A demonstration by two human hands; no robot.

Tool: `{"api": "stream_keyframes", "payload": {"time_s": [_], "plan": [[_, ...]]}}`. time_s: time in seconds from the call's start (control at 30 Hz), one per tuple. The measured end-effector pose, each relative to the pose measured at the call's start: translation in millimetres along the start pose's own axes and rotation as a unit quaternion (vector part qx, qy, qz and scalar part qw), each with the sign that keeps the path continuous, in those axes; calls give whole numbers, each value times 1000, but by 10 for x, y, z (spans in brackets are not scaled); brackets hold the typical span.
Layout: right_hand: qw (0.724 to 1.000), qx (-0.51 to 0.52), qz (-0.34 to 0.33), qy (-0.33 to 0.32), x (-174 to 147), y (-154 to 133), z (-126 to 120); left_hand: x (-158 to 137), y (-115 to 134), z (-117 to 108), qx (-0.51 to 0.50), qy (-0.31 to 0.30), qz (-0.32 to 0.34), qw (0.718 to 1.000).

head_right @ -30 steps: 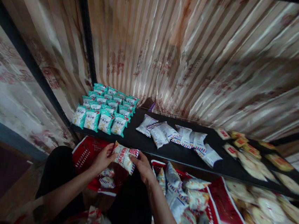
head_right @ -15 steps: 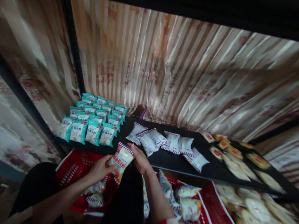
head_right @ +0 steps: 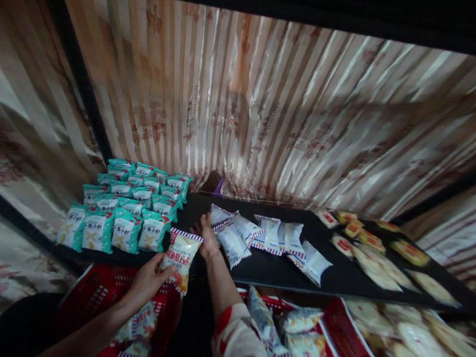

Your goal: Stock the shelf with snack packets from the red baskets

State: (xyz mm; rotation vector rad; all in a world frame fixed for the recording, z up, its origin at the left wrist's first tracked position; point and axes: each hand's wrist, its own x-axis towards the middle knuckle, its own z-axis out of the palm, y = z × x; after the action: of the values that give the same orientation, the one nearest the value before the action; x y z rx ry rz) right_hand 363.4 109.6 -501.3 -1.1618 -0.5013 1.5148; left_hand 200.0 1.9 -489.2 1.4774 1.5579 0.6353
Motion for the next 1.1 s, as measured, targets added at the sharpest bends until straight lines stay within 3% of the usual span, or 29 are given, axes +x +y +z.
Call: {"api": "stream_keyframes", "payload": {"time_s": [0.27,0.43,0.6,0.73,0.83,1.0,1.1], "plan": [[997,-81,3,-7,-34,-308,-494,215,112,303,-55,-1,-1,998],[995,-92,-18,22,8,-397,-671,412,237,378,-45,38,-25,998],[992,-113,-52,22,-18,-335,-671,752,335,483,-56,76,-50,994],[985,-155,-61,-39,-70,-256,-557,1052,403,571,-81,96,-38,991],[975,-176,-104,-91,11,-220,-466,1272,474,608,-89,100,-24,991],[959,-239,-154,7,450,-224,-337,1571,631,659,-80,167,29,982],[934,-300,-173,89,761,-275,-244,1702,692,708,-67,172,64,981]]}}
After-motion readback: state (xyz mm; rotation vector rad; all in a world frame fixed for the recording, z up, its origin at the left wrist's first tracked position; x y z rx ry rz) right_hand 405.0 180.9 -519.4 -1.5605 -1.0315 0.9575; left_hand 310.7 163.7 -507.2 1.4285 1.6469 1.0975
